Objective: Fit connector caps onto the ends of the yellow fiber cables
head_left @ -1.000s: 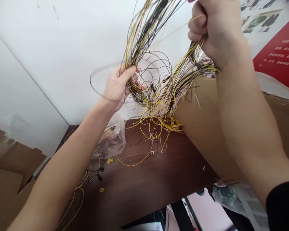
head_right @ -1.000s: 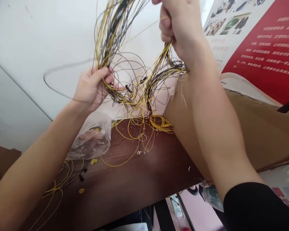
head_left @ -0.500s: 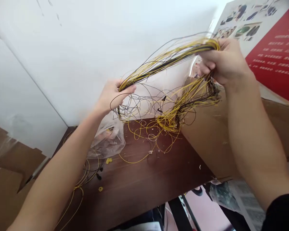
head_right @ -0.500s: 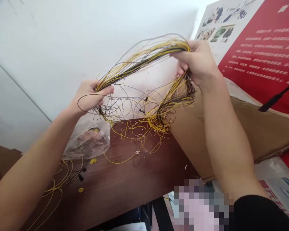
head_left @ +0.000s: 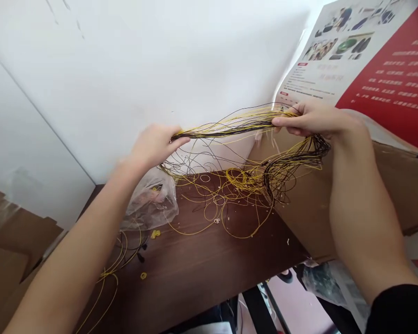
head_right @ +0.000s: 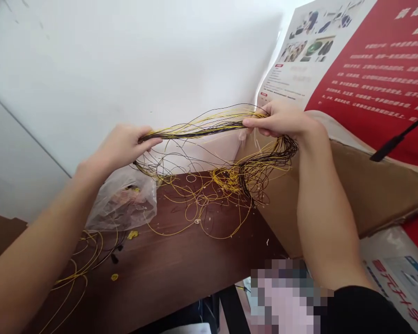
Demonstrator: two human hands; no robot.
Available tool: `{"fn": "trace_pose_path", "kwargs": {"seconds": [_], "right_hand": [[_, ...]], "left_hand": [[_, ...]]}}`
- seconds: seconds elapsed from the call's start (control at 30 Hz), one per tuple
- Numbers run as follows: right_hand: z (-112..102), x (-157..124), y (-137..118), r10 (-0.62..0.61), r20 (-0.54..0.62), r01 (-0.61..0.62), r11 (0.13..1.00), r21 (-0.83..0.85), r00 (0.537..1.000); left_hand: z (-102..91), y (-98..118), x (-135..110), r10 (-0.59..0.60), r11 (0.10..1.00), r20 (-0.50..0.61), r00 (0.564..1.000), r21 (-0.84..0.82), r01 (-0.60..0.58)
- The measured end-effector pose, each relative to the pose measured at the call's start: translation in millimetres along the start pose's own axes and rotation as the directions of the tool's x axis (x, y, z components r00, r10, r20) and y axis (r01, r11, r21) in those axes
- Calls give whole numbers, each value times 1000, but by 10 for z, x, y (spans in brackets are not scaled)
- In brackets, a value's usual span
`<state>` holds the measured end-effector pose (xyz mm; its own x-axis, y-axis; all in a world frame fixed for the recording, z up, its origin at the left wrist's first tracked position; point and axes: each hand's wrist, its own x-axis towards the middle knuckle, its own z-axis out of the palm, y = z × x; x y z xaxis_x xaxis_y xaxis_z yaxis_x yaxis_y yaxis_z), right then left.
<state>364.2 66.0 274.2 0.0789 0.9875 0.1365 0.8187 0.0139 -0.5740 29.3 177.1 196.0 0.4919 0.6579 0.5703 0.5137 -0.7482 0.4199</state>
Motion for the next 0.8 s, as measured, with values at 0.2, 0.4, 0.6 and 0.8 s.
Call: {"fn": "trace_pose_path", "kwargs": {"seconds": [0.2, 0.4, 0.6, 0.8], "right_hand": [[225, -69, -127, 1, -315, -81, 967, -243, 949], [405, -82, 2, -10, -168, 39, 984, 175, 986], [537, -103, 231, -57, -65, 82, 865, 496, 996], [844, -185, 202, -140, 6, 106, 777, 620, 990]], "left_hand": [[96, 68, 53, -42, 992, -216, 975, -128, 14], [106, 136, 193, -93, 938, -216, 972, -347, 13], [42, 379, 329, -84, 856, -234, 969, -515, -51], [97, 531, 487, -210, 680, -121, 970, -731, 56]]}}
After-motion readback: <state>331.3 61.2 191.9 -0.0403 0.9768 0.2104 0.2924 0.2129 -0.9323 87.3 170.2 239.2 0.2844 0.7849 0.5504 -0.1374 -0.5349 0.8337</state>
